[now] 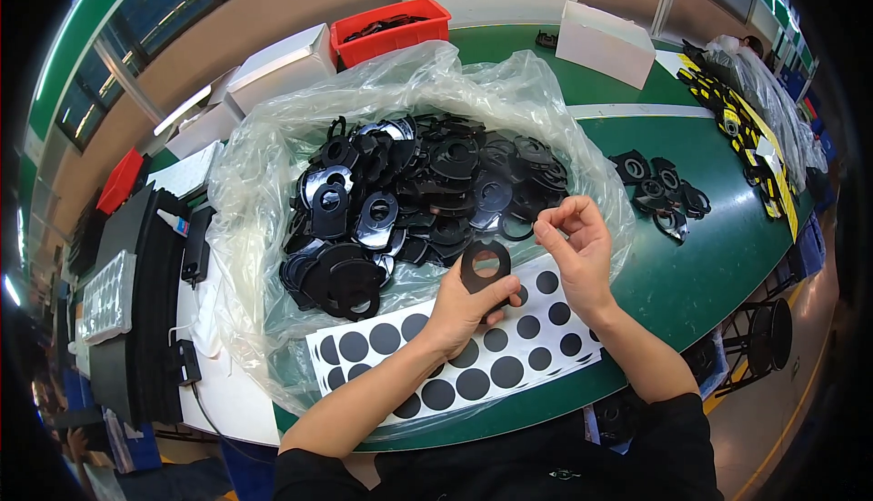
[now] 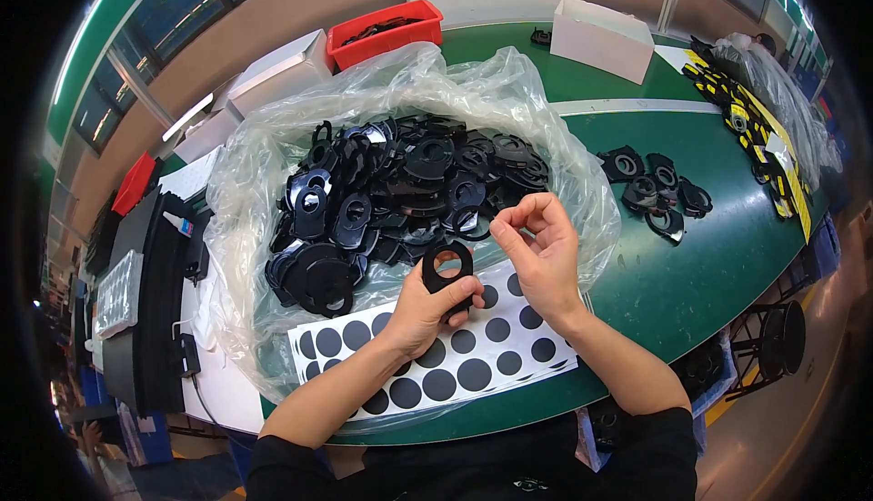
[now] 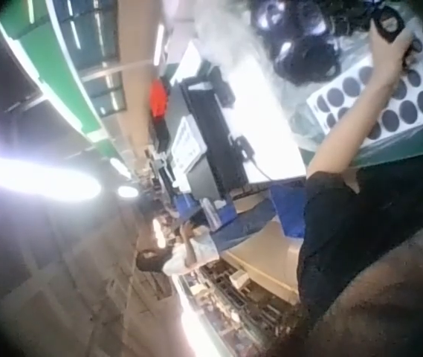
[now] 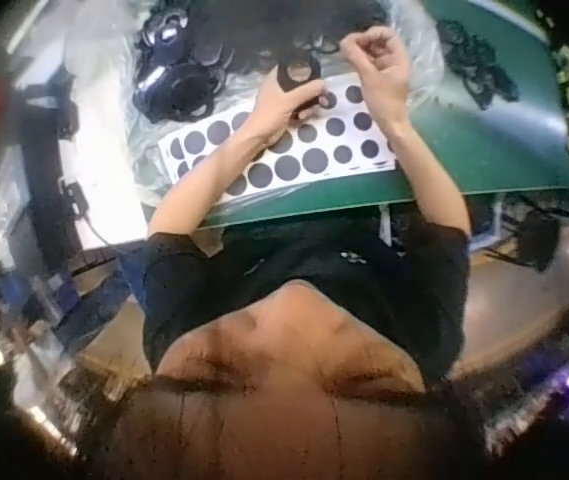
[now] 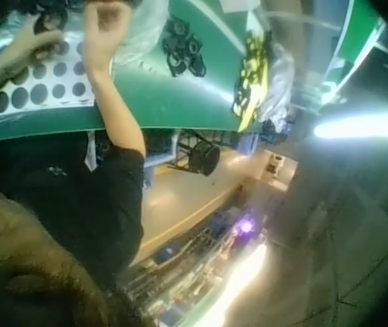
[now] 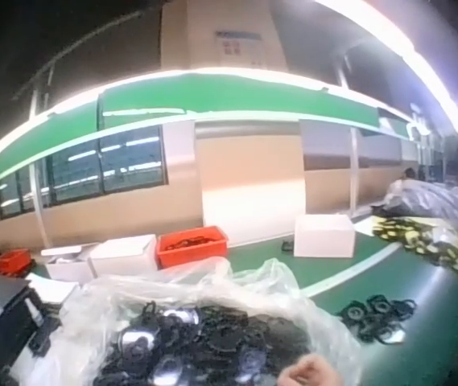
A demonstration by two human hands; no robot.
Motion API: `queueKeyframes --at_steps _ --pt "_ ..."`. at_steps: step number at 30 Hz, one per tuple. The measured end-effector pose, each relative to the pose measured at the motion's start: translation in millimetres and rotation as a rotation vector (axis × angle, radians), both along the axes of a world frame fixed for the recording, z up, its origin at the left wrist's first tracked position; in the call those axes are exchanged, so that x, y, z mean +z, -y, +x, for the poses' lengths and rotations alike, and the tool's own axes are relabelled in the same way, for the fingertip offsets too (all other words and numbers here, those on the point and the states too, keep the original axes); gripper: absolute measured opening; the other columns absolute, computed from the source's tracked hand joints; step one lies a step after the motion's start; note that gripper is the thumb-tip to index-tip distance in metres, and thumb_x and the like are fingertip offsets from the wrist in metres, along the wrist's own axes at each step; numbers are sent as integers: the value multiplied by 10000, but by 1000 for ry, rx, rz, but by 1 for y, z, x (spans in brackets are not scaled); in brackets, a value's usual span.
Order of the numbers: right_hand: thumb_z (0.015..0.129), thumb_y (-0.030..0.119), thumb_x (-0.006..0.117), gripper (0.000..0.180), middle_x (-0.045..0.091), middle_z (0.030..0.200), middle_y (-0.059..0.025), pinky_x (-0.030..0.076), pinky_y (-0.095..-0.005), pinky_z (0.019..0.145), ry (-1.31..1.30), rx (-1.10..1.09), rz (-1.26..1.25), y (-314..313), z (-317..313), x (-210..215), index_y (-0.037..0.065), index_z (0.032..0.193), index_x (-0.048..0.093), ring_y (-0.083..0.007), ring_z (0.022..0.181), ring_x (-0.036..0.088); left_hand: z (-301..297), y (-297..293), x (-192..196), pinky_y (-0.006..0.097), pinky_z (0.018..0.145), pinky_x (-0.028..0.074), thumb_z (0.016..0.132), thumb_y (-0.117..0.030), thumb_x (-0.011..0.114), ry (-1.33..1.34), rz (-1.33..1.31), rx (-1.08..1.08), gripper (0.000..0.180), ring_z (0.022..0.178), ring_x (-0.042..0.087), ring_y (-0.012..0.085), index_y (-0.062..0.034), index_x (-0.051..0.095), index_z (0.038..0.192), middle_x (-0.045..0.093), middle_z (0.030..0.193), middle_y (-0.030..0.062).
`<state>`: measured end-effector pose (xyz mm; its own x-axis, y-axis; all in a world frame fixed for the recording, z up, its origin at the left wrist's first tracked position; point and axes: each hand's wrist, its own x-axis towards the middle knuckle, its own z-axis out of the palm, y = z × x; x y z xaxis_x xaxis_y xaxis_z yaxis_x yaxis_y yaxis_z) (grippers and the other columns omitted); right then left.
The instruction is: The person applies circular adhesive pads to black plastic components by hand, one by one, on an assembly line.
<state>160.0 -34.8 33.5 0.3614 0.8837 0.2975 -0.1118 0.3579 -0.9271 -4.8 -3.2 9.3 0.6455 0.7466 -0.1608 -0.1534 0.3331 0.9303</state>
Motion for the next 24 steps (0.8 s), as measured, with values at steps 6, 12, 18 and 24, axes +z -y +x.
queueKeyframes --at_steps 6,12,18,24 --pt "857 -2 625 211 570 861 -40 479 -204 657 25 152 -104 1 -9 -3 58 931 437 -72 756 559 -6 -8 -5 266 565 428 969 -582 222 354 -341 -55 589 825 607 216 -73 466 1138 598 961 143" --pt "856 -4 615 210 561 801 -50 464 -195 486 2 229 -211 1 -15 -6 46 897 415 -58 602 522 -5 -8 -7 296 597 427 980 -558 134 292 -292 -58 593 845 601 239 -93 479 1110 587 966 141" --pt "847 -7 628 240 589 835 -74 477 -206 516 20 253 -239 0 -13 -5 62 898 404 -82 634 556 -5 -8 -8 302 602 427 984 -549 147 303 -311 -41 574 855 600 240 -99 484 1100 563 1016 113" --pt "846 3 634 242 590 836 -77 475 -208 512 32 260 -240 0 -13 -7 60 894 404 -83 636 551 -6 -8 -8 301 600 425 982 -553 156 309 -307 -52 571 860 603 241 -99 482 1099 562 1027 104"
